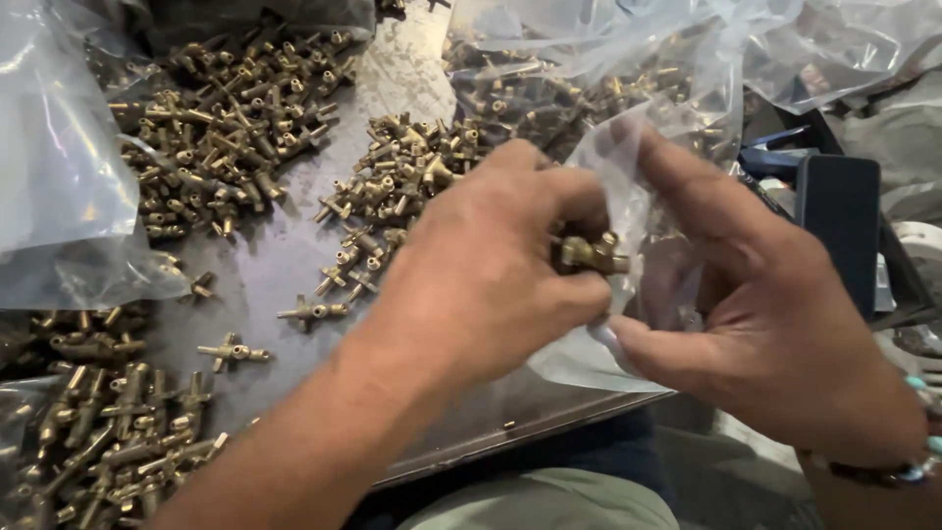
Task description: Counting and putting brass valve fittings into plastic bags on an assembly table.
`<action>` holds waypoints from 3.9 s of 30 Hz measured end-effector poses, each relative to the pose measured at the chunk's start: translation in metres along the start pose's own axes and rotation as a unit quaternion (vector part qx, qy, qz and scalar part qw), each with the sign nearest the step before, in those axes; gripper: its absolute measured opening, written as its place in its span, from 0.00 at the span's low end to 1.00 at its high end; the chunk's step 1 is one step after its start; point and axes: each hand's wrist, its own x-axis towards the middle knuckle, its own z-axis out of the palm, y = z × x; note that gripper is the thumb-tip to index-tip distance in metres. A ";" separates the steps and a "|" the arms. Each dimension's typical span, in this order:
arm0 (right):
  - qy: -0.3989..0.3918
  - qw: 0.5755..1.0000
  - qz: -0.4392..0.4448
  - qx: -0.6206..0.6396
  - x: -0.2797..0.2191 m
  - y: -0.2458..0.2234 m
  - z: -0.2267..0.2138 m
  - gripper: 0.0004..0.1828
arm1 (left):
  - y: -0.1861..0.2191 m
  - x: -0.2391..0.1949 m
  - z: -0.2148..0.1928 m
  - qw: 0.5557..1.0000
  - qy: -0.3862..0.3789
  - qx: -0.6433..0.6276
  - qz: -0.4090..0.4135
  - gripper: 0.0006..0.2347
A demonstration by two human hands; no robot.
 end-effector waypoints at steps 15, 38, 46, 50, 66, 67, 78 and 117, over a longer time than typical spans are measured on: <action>0.001 1.000 -0.003 0.012 0.011 0.000 0.007 0.42 | 0.022 -0.008 0.001 0.915 -0.066 -0.398 0.031 0.07; 0.177 0.983 -0.043 -0.029 -0.012 0.042 -0.010 0.41 | -0.094 -0.058 -0.061 0.945 0.001 0.285 -0.162 0.24; 0.220 0.974 -0.007 0.042 -0.016 0.053 0.001 0.40 | -0.127 -0.072 -0.023 0.959 0.069 0.254 -0.101 0.14; 0.227 0.973 0.006 0.049 -0.015 0.054 0.004 0.39 | -0.122 -0.096 -0.018 0.965 0.045 0.217 -0.139 0.09; 0.220 0.972 0.007 0.088 -0.018 0.067 0.003 0.40 | -0.108 -0.142 -0.030 0.955 0.021 0.227 -0.191 0.14; 0.217 0.972 0.009 0.087 -0.017 0.066 0.003 0.40 | -0.107 -0.144 -0.030 0.954 0.009 0.214 -0.210 0.12; 0.230 0.970 0.030 0.067 -0.011 0.052 0.009 0.41 | -0.099 -0.107 0.007 0.955 0.171 0.201 -0.132 0.28; 0.138 0.990 0.014 -0.016 -0.008 0.002 0.013 0.44 | 0.026 -0.017 -0.003 0.914 0.045 -0.357 0.186 0.13</action>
